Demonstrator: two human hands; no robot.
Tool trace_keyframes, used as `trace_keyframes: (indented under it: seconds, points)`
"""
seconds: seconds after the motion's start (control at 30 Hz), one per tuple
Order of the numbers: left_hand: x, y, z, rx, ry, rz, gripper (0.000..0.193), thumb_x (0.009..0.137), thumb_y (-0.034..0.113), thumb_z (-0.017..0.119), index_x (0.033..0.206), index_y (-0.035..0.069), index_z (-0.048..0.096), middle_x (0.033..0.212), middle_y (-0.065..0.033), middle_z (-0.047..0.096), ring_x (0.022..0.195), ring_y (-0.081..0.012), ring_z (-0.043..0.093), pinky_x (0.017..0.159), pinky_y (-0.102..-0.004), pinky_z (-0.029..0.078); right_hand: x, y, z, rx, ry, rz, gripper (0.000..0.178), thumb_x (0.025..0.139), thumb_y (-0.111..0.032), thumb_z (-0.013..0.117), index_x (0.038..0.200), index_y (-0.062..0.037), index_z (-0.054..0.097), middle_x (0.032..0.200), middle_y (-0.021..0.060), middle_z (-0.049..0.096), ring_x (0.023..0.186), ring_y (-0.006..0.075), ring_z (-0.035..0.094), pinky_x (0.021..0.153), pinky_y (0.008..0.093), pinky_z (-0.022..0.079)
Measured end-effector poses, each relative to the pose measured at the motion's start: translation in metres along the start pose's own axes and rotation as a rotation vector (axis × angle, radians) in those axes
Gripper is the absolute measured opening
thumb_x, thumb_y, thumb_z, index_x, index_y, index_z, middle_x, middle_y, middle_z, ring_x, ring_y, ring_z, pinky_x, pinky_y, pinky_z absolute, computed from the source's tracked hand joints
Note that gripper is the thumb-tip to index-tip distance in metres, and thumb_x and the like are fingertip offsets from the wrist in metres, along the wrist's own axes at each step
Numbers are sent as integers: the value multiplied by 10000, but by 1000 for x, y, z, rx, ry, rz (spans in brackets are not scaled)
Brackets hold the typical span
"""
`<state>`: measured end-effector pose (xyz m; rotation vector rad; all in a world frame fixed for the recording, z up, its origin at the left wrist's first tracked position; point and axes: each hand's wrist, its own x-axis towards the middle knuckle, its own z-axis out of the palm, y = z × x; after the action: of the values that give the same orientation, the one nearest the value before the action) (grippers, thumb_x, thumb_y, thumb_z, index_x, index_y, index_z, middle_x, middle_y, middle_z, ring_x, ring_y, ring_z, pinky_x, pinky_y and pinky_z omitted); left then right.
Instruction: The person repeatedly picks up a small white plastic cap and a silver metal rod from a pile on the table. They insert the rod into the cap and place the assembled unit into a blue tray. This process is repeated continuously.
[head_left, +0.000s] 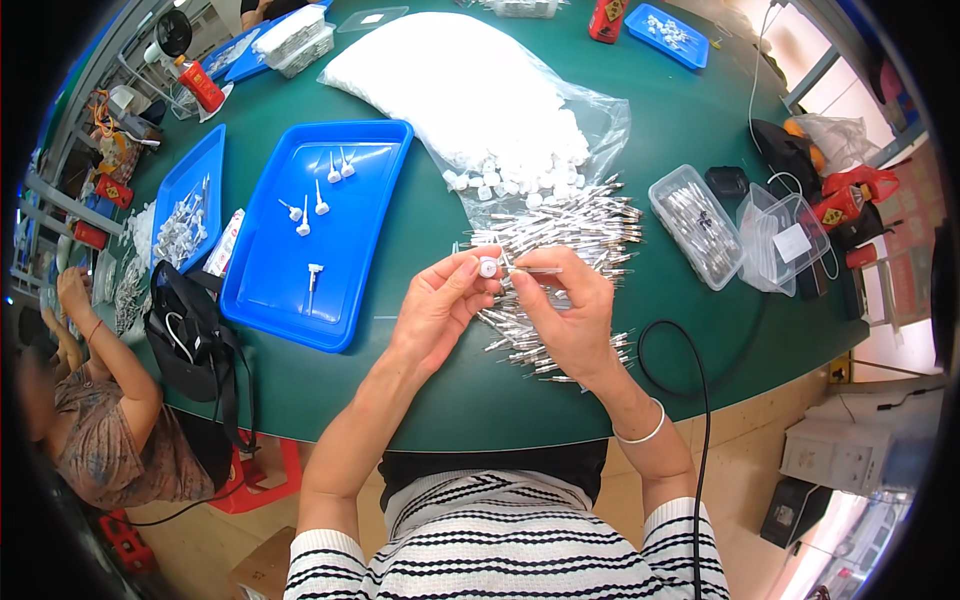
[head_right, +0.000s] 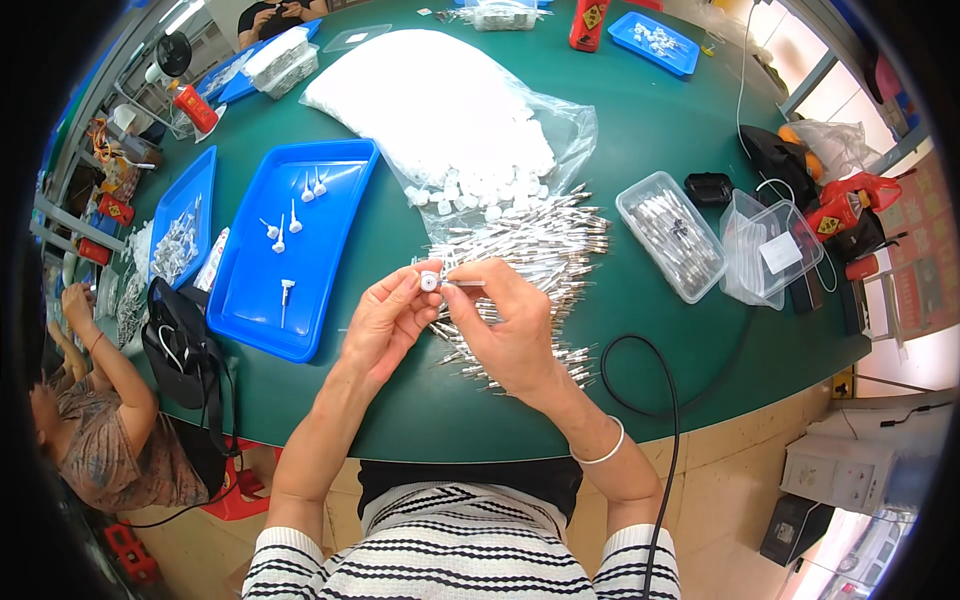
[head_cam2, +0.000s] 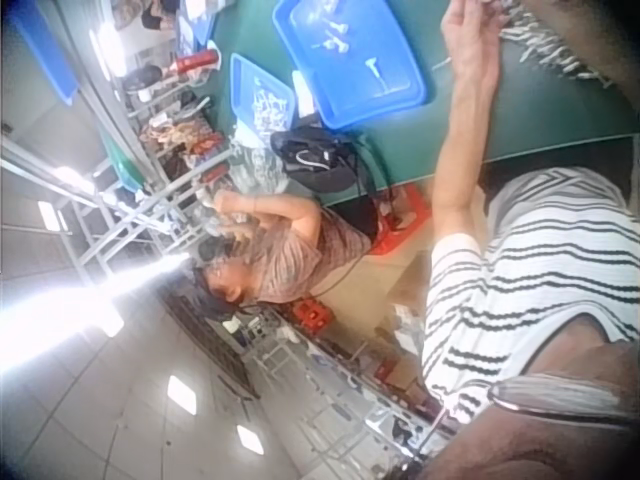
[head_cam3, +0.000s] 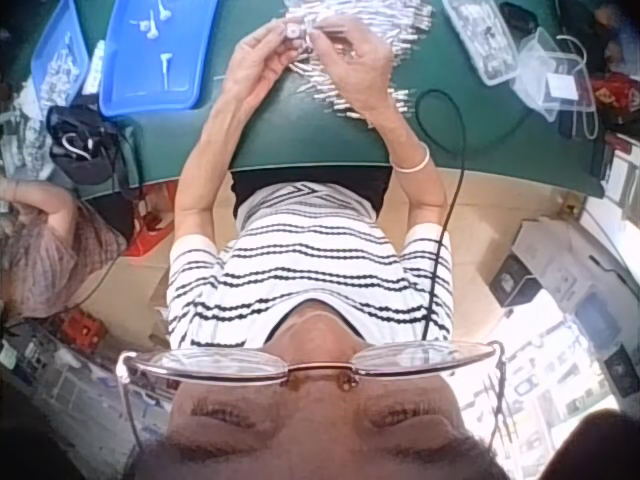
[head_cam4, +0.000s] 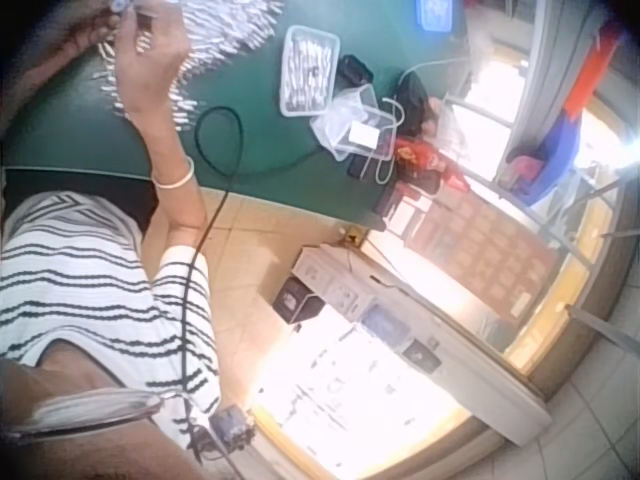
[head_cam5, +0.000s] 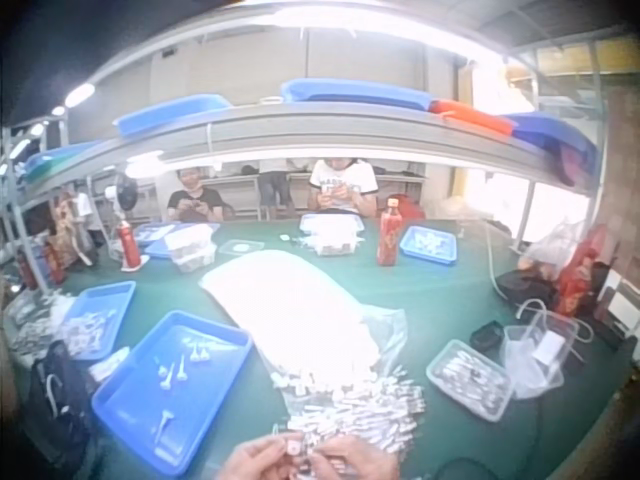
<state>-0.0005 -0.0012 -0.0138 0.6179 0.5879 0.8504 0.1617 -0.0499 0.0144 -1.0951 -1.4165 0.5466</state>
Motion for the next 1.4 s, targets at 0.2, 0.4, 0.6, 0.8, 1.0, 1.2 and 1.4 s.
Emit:
trace_keyframes:
  seconds: [0.2, 0.4, 0.6, 0.8, 1.0, 1.2, 1.4]
  points:
    - [0, -1, 0, 16, 5, 4, 311, 956, 201, 579, 1183, -9, 609, 936, -53, 677, 825, -94, 644, 741, -216, 537, 1, -2, 0, -47, -13, -27, 115, 830, 37, 649, 936, 13, 611, 844, 91, 643, 754, 149, 645, 681, 265, 534]
    - [0, -1, 0, 13, 0, 7, 314, 959, 200, 574, 1187, -14, 606, 935, -50, 674, 826, -92, 639, 755, -220, 540, 2, -1, 0, -105, 4, -90, 159, 791, 41, 674, 925, -12, 607, 800, 111, 642, 705, 216, 666, 612, 302, 524]
    - [0, -1, 0, 1, -16, 5, 320, 961, 196, 570, 1195, -21, 599, 947, -46, 666, 828, -90, 629, 756, -215, 539, 2, 0, 0, -130, 0, -124, 169, 786, 39, 678, 929, -15, 605, 804, 113, 641, 699, 222, 663, 604, 306, 515]
    - [-1, 0, 2, -1, -5, -11, 320, 962, 192, 568, 1195, -25, 599, 948, -48, 664, 818, -90, 623, 752, -216, 539, 2, -1, 0, -113, -9, -99, 161, 797, 30, 674, 937, -14, 606, 821, 113, 644, 712, 223, 669, 619, 305, 526]
    - [0, -1, 0, 4, -9, -9, 315, 961, 194, 569, 1186, -24, 607, 945, -48, 664, 812, -87, 620, 751, -221, 541, 2, -1, 0, -108, -19, -77, 151, 806, 17, 671, 941, -15, 611, 828, 111, 651, 719, 219, 676, 622, 301, 532]
    - [0, -1, 0, 16, -13, -5, 311, 961, 191, 569, 1181, -25, 610, 943, -44, 663, 811, -87, 620, 749, -225, 543, 3, -1, -1, -115, -21, -73, 142, 805, 10, 673, 932, -17, 616, 820, 107, 655, 706, 213, 673, 613, 302, 524]
    - [1, -2, 1, 54, 6, 3, 297, 959, 187, 571, 1154, -30, 625, 921, -37, 663, 791, -86, 618, 736, -229, 547, 5, -5, -2, -101, -31, -78, 117, 823, -2, 662, 933, -15, 624, 825, 106, 659, 709, 207, 685, 604, 293, 523]
